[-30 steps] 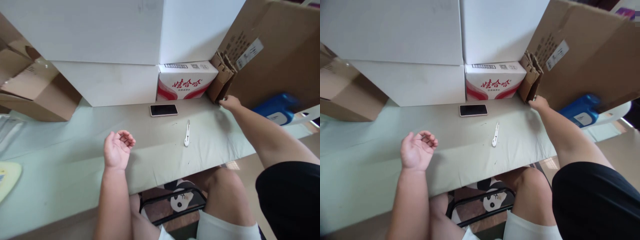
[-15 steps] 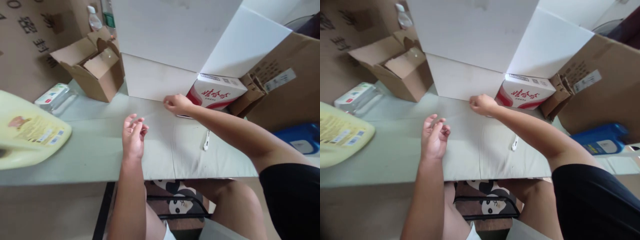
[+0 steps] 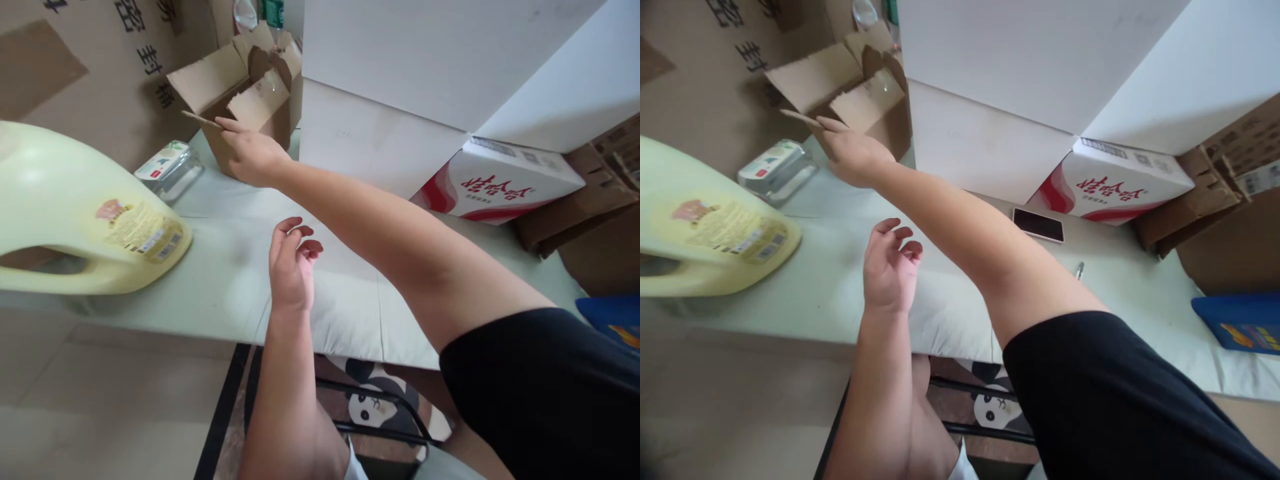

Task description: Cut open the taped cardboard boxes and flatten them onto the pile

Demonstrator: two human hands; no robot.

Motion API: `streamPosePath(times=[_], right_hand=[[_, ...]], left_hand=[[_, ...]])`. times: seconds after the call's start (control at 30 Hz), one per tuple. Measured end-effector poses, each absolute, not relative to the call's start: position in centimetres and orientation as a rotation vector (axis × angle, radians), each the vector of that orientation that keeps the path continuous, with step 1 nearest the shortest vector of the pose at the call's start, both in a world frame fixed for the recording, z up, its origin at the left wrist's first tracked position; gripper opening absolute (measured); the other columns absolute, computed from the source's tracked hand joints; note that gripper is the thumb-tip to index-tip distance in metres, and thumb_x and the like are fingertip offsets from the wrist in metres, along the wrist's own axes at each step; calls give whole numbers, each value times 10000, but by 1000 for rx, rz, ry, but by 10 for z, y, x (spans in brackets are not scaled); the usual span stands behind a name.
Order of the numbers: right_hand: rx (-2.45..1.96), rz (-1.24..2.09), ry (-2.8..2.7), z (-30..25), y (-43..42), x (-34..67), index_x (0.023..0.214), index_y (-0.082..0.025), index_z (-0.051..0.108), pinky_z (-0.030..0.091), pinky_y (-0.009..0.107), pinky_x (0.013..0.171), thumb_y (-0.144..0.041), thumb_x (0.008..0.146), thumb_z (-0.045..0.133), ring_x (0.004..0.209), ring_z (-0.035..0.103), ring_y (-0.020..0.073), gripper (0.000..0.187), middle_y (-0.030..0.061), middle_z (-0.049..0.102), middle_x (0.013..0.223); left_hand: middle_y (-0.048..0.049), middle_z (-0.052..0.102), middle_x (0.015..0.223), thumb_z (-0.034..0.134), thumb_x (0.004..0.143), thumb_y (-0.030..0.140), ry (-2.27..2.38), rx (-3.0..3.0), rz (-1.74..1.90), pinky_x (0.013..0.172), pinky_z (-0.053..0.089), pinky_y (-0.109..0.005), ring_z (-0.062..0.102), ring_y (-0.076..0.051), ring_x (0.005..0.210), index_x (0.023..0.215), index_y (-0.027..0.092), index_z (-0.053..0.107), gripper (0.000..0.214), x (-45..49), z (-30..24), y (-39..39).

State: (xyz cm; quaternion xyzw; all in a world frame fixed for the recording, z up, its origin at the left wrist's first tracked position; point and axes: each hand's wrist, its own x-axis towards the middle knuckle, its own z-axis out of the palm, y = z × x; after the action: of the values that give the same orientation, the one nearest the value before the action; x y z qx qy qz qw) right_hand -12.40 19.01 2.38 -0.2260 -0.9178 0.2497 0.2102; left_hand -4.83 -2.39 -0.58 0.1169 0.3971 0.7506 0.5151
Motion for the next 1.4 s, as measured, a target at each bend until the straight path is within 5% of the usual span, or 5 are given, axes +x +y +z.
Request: streamPosePath(times=[0.43,0.67,0.97,1.2,1.4], right_hand=[[-570,767,-2281,34,-9,177,1107,-201,733,636,381,965,-194,977,549,1152,708,232,226,114,712,1229],[-721,733,-2248,39,-93,275,1317,-265,658,633,316,977,-141,941,581,1226,706,221,403,90,706,1348],[-953,365,-2192,1,-74,294,1413,-260,608,585,420,1073,-165,956,574,1350,610,267,468,139,566,1506],[-1069,130,-1882,-39,-76,306,1318,-329,660,604,446,902,-292,938,571,1112,646,265,392,101,534,1340],[-895,440,-1781,-48,-80,304,1586,-398,254,512,576,1107,-447,952,507,1291,582,302,684,85,556,1400]], left_hand=[[-8,549,964,429,775,216,1503,190,2424,965,392,-371,564,-184,1016,889,247,447,119,-74,-10,-29],[-84,691,1136,507,886,618,1060,889,1937,1010,501,-389,648,-251,1140,1097,240,615,446,-34,-32,-6],[-58,749,1049,527,959,465,1063,1336,1918,1047,506,-408,687,-237,1093,957,225,735,318,7,-29,0],[-30,656,780,592,880,533,1190,1515,1902,794,499,-373,623,-188,779,694,211,644,375,14,-39,7],[20,569,792,744,796,480,1147,1501,1859,623,423,-301,506,-127,645,1022,256,617,343,25,-43,7]])
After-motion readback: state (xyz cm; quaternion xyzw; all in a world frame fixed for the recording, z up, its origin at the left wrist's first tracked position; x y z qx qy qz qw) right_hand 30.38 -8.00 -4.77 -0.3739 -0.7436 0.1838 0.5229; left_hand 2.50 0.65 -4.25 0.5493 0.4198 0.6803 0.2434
